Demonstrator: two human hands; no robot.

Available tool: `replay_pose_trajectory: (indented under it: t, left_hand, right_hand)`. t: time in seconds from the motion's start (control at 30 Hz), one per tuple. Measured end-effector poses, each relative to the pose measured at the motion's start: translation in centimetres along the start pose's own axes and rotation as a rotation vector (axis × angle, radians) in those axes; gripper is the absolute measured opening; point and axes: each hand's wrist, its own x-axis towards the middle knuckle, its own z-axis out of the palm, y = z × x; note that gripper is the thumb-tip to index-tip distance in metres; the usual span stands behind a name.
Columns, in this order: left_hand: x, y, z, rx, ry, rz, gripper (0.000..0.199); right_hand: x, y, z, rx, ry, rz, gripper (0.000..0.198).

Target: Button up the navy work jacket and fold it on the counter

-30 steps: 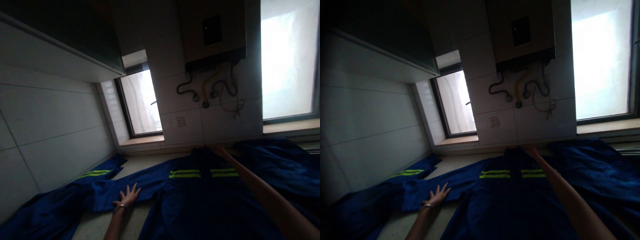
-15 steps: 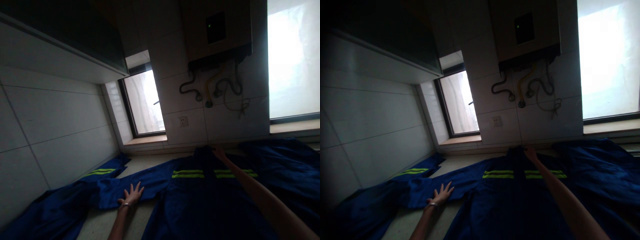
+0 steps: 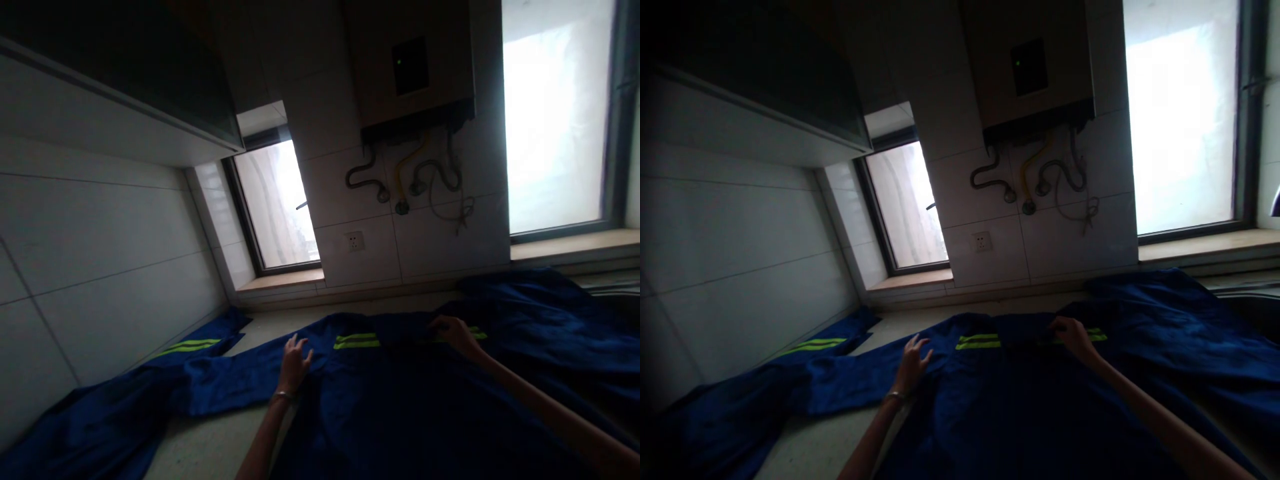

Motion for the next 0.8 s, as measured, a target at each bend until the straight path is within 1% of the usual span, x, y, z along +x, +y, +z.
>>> replay_pose_trajectory:
  t: [0.03, 0.1, 0.13, 0.17, 0.23, 0.3, 0.33, 0.4, 0.47, 0.53, 0.67, 0.73, 0.8]
  left_hand:
    - [0.0, 2.2, 0.2, -0.090, -0.023, 0.115, 0.041]
    - [-0.2, 6.8, 0.7, -0.251, -0.131, 0.347, 0.043]
    - [-0.2, 9.0, 1.1, -0.301, -0.184, 0.428, 0.044]
    - [-0.2, 11.1, 1.5, -0.324, -0.225, 0.481, 0.046]
    - [-0.1, 14.6, 2.6, -0.319, -0.261, 0.527, 0.049]
    - [0.1, 17.2, 3.7, -0.284, -0.255, 0.501, 0.051]
    - [0.3, 18.0, 4.2, -0.266, -0.250, 0.469, 0.049]
    - [0.4, 19.2, 5.3, -0.236, -0.258, 0.400, 0.039]
    - [0.5, 19.6, 6.2, -0.222, -0.272, 0.351, 0.030]
    - [0.6, 19.6, 6.8, -0.251, -0.239, 0.322, 0.030]
    - [0.6, 19.4, 7.5, -0.385, -0.091, 0.267, 0.034]
    - [0.6, 19.4, 7.5, -0.428, -0.080, 0.265, 0.033]
    - [0.6, 19.3, 7.3, -0.458, -0.105, 0.285, 0.031]
  right_hand:
    - [-0.8, 0.0, 0.2, 0.011, -0.008, 0.010, 0.029]
    - [-2.0, 0.0, 0.4, 0.019, -0.027, 0.004, 0.030]
    - [-2.4, -0.1, 0.6, 0.015, -0.031, -0.010, 0.030]
    - [-2.7, -0.1, 0.6, 0.004, -0.033, -0.031, 0.031]
    - [-3.1, -0.2, 0.6, -0.033, -0.024, -0.088, 0.030]
    - [-3.4, -0.4, 0.3, -0.086, -0.019, -0.148, 0.029]
    - [-3.5, -0.6, 0.1, -0.110, -0.022, -0.171, 0.028]
    - [-3.9, -1.4, -0.3, -0.156, -0.022, -0.187, 0.026]
    - [-4.4, -2.5, -0.6, -0.206, -0.004, -0.185, 0.024]
    - [-4.9, -3.8, -0.5, -0.264, 0.027, -0.193, 0.020]
    - [-5.5, -5.5, 0.1, -0.388, 0.043, -0.248, 0.023]
    - [-5.4, -5.6, 0.3, -0.429, 0.019, -0.249, 0.018]
    - [-5.2, -5.3, 0.2, -0.440, 0.005, -0.234, 0.013]
